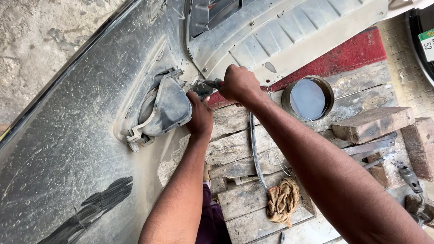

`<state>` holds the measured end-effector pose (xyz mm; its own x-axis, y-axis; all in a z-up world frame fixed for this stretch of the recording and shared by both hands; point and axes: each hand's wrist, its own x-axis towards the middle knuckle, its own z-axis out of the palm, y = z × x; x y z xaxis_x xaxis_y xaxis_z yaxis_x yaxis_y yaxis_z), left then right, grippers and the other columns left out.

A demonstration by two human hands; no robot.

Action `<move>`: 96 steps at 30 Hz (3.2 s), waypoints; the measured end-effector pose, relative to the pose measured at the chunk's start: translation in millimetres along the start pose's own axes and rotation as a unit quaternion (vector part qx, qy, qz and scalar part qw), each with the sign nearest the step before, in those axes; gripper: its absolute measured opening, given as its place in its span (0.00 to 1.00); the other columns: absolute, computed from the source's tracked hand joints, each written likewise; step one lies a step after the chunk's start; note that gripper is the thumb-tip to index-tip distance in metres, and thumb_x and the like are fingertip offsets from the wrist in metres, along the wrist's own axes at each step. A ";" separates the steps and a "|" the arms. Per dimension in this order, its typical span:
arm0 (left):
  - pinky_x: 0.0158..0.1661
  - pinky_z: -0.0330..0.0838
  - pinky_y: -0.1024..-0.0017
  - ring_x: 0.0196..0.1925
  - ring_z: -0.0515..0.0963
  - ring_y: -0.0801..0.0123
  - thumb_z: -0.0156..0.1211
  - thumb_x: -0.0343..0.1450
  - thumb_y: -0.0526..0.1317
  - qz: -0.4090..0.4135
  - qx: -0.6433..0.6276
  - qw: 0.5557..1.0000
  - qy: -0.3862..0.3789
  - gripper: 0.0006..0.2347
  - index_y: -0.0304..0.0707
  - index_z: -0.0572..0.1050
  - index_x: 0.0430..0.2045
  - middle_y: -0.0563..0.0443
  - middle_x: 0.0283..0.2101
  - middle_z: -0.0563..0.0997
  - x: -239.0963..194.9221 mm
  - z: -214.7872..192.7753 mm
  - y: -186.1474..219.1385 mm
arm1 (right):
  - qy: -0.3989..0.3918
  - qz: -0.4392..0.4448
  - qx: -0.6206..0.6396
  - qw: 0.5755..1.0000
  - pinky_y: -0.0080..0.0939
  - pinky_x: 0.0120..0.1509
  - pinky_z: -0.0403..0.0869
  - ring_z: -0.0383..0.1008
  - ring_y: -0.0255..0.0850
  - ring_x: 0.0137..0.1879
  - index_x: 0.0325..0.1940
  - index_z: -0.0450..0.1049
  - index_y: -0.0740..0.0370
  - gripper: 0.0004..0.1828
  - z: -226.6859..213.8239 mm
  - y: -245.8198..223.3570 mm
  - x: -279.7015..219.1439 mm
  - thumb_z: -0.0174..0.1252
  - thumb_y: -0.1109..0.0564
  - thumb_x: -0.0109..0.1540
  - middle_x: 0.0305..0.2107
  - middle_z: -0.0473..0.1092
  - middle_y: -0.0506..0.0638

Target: The person uses pliers to remove a fastener from a car bumper and then inserts a new fastener into the hole. They repeat this process for several fasteners along the edge of the bumper, securing it to the underlying panel.

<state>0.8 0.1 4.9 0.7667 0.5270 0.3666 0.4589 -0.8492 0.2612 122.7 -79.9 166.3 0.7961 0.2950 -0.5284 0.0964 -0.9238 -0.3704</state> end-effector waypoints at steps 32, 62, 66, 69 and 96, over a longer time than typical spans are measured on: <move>0.44 0.75 0.62 0.38 0.80 0.56 0.66 0.66 0.50 -0.029 -0.029 0.999 -0.028 0.16 0.40 0.69 0.35 0.50 0.31 0.75 1.0 -4.5 3.7 | -0.026 0.031 -0.020 0.999 0.47 0.24 0.81 0.78 0.49 0.18 0.36 0.81 0.63 0.11 -19.5 -8.6 -17.6 0.54 0.58 0.59 0.19 0.74 0.57; 0.46 0.74 0.63 0.40 0.80 0.57 0.69 0.64 0.47 -0.027 -0.036 0.999 -0.030 0.16 0.41 0.69 0.34 0.49 0.32 0.76 6.2 -13.6 6.3 | -0.062 0.079 0.069 0.993 0.49 0.35 0.82 0.81 0.50 0.28 0.36 0.83 0.59 0.08 -13.7 -2.6 -16.2 0.64 0.56 0.56 0.24 0.79 0.52; 0.47 0.74 0.63 0.41 0.80 0.57 0.69 0.65 0.48 -0.028 -0.031 0.999 -0.033 0.17 0.41 0.68 0.35 0.49 0.33 0.76 6.3 -14.1 6.0 | -0.058 0.068 0.052 0.995 0.51 0.40 0.82 0.82 0.52 0.32 0.34 0.84 0.57 0.08 -3.1 9.6 -0.7 0.65 0.54 0.55 0.26 0.79 0.53; 0.47 0.74 0.63 0.41 0.80 0.56 0.70 0.64 0.47 -0.028 -0.035 0.998 -0.034 0.17 0.40 0.69 0.35 0.48 0.34 0.76 8.6 -23.5 9.6 | -0.064 0.061 0.012 0.996 0.56 0.47 0.79 0.83 0.58 0.41 0.35 0.84 0.58 0.11 -4.0 4.8 -2.9 0.66 0.51 0.53 0.30 0.79 0.57; 0.59 0.67 0.57 0.56 0.76 0.48 0.66 0.69 0.45 -0.037 -0.044 0.997 -0.050 0.21 0.27 0.68 0.49 0.38 0.52 0.73 -30.2 69.3 -4.4 | -0.085 0.077 0.151 0.982 0.43 0.20 0.80 0.77 0.46 0.18 0.36 0.82 0.65 0.08 -11.5 21.5 -7.1 0.61 0.60 0.58 0.27 0.79 0.60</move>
<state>6.7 -14.3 -69.2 0.7748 0.5793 0.2533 0.4788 -0.7992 0.3634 126.0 -104.7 170.9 0.6741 0.2169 -0.7061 -0.2202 -0.8534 -0.4724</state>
